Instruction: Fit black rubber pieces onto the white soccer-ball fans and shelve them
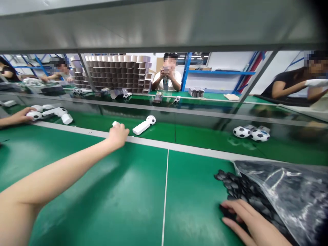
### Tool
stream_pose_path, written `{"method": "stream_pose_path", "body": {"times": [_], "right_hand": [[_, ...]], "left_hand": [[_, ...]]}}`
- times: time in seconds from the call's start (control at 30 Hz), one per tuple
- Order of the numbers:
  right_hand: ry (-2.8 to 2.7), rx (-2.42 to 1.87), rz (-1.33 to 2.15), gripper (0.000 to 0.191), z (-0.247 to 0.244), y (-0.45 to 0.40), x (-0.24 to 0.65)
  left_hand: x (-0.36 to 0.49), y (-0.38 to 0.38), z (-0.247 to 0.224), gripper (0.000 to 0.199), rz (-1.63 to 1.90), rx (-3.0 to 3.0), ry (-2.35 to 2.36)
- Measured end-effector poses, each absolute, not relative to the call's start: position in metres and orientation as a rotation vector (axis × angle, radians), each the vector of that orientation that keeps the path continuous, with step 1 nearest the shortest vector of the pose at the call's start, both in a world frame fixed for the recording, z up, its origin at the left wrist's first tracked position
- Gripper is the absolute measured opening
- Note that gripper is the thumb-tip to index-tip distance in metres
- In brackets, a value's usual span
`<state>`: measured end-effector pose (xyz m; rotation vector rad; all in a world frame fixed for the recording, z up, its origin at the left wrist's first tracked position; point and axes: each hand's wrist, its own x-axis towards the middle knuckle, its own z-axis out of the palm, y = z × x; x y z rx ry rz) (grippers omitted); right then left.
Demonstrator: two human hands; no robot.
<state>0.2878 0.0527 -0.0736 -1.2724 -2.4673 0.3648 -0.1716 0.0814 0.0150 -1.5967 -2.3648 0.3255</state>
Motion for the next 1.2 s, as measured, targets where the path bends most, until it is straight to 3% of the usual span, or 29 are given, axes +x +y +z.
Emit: {"method": "stream_pose_path", "body": {"times": [0.23,0.43,0.8,1.2], "right_hand": [[-2.509,-1.318,0.439,0.027,-0.048,0.047,0.275],[-2.549,-1.333,0.501,0.022,-0.037,0.041,0.274],[-2.618,-1.332,0.423,0.019,-0.031,0.039,0.270],[-2.534,-1.552,0.429,0.014,-0.025,0.034,0.265]], "left_hand": [[-0.033,0.015,0.007,0.054,0.449,-2.065,-2.048],[0.028,-0.009,-0.014,0.059,0.176,-2.392,-1.560],[0.005,0.013,-0.028,0.057,-0.023,-2.336,-1.163],[-0.021,0.099,-0.018,0.070,-0.086,-2.314,-1.650]]}}
